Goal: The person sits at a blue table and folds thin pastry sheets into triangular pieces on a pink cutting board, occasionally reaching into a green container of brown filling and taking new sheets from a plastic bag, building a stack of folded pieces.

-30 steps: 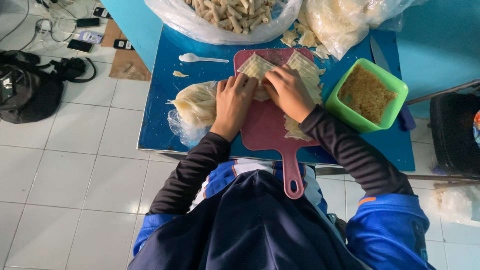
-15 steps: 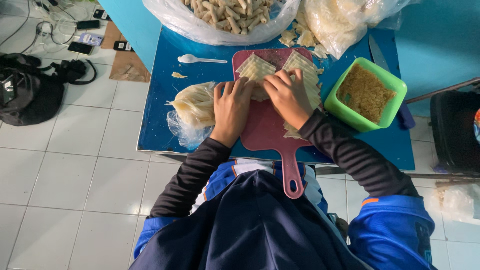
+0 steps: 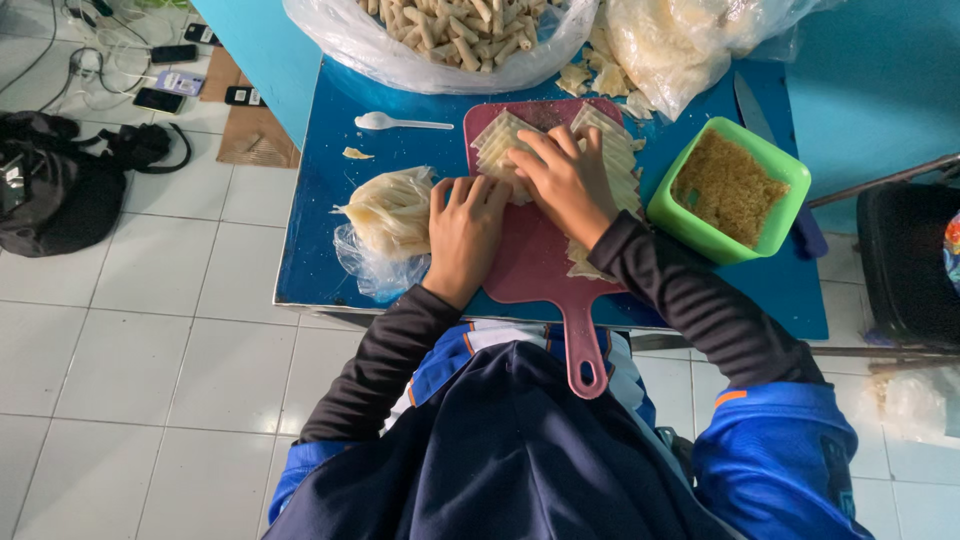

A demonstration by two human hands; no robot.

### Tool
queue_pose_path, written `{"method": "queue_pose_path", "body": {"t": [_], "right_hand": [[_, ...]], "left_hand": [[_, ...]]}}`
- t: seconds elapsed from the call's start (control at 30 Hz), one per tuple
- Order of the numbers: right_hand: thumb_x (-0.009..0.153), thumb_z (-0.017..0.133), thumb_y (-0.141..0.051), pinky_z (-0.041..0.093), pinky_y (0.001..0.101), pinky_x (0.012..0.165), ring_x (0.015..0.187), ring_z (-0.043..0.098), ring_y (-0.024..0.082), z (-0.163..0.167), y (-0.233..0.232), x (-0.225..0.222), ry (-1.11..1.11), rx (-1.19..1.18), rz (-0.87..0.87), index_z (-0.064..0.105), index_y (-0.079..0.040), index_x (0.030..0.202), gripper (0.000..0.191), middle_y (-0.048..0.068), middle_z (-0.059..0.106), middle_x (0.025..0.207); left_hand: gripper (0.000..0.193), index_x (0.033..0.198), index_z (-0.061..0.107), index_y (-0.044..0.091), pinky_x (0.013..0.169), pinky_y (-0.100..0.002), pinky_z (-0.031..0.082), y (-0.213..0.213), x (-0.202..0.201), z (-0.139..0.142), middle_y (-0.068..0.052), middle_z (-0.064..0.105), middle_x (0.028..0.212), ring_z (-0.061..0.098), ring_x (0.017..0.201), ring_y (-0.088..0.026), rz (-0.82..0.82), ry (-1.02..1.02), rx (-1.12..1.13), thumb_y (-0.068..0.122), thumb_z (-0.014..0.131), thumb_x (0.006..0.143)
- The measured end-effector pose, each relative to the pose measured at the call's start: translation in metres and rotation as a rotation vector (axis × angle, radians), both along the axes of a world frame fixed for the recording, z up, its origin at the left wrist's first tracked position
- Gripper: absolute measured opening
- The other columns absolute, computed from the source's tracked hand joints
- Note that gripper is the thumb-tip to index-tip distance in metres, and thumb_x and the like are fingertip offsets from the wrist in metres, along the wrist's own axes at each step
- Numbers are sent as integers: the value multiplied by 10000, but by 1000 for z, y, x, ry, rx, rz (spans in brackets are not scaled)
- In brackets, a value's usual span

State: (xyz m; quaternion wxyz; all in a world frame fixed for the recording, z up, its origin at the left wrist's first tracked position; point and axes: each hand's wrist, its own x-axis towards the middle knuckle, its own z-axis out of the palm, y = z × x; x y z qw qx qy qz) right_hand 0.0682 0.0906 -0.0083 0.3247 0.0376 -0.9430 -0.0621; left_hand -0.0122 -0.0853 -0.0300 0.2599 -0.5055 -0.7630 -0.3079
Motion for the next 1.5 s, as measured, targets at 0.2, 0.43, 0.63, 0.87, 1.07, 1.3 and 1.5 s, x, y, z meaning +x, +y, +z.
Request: {"method": "queue_pose_path", "body": {"t": [0.2, 0.43, 0.63, 0.87, 1.07, 1.3, 1.5], "right_hand": [[880, 809, -163, 394, 447, 901, 1014, 592, 220, 14, -1, -6, 45, -127, 2, 732, -157, 1021, 161, -25, 688, 1145], [924, 744, -152, 560, 298, 710, 777, 734, 162, 70, 28, 18, -631, -844, -87, 737, -62, 1039, 147, 65, 755, 888], [1012, 654, -93, 578, 276, 875, 979, 710, 171, 109, 49, -2, -221, -958, 259, 626, -23, 1279, 277, 93, 714, 1105], [1098, 833, -150, 493, 358, 775, 855, 653, 277, 102, 55, 80, 131, -377, -200, 680, -22, 989, 227, 124, 690, 968], [988, 670, -245, 471, 416, 857, 870, 605, 334, 58, 105, 135, -364, -241, -386, 795, -116, 1068, 196, 103, 773, 1015], [917, 715, -306, 538, 391, 760, 811, 729, 305, 30, 121, 134, -526, -715, -448, 774, -94, 1120, 300, 157, 757, 925], [881, 743, -244, 538, 386, 744, 819, 734, 294, 42, 104, 129, -478, -696, -534, 789, -67, 1058, 254, 172, 759, 915]], "left_hand": [[187, 1071, 672, 136, 1001, -431, 451, 0, 1, 3, -24, 651, 1044, 631, 1028, -225, 8, 5, 3, 103, 649, 889], [133, 1041, 654, 118, 982, -420, 464, -2, 5, 4, -28, 642, 1033, 630, 1000, -227, 12, 12, 9, 103, 647, 909], [141, 1039, 654, 110, 959, -419, 468, 0, 4, 4, -35, 635, 1031, 625, 989, -235, 9, 19, -2, 103, 642, 899], [159, 1053, 648, 110, 950, -415, 468, -1, 3, 4, -39, 636, 1039, 619, 999, -238, 2, 20, -4, 102, 642, 894], [262, 1147, 672, 111, 949, -418, 458, -3, 6, 7, -37, 607, 1003, 611, 1001, -238, 4, 15, -16, 91, 649, 886], [234, 1120, 664, 129, 974, -413, 455, -4, 5, 7, -23, 616, 1046, 606, 1017, -226, -19, -9, -15, 92, 656, 890], [249, 1125, 657, 123, 994, -416, 445, -2, 5, 6, -18, 623, 1105, 607, 1077, -240, 4, 7, 43, 88, 646, 879]]}}
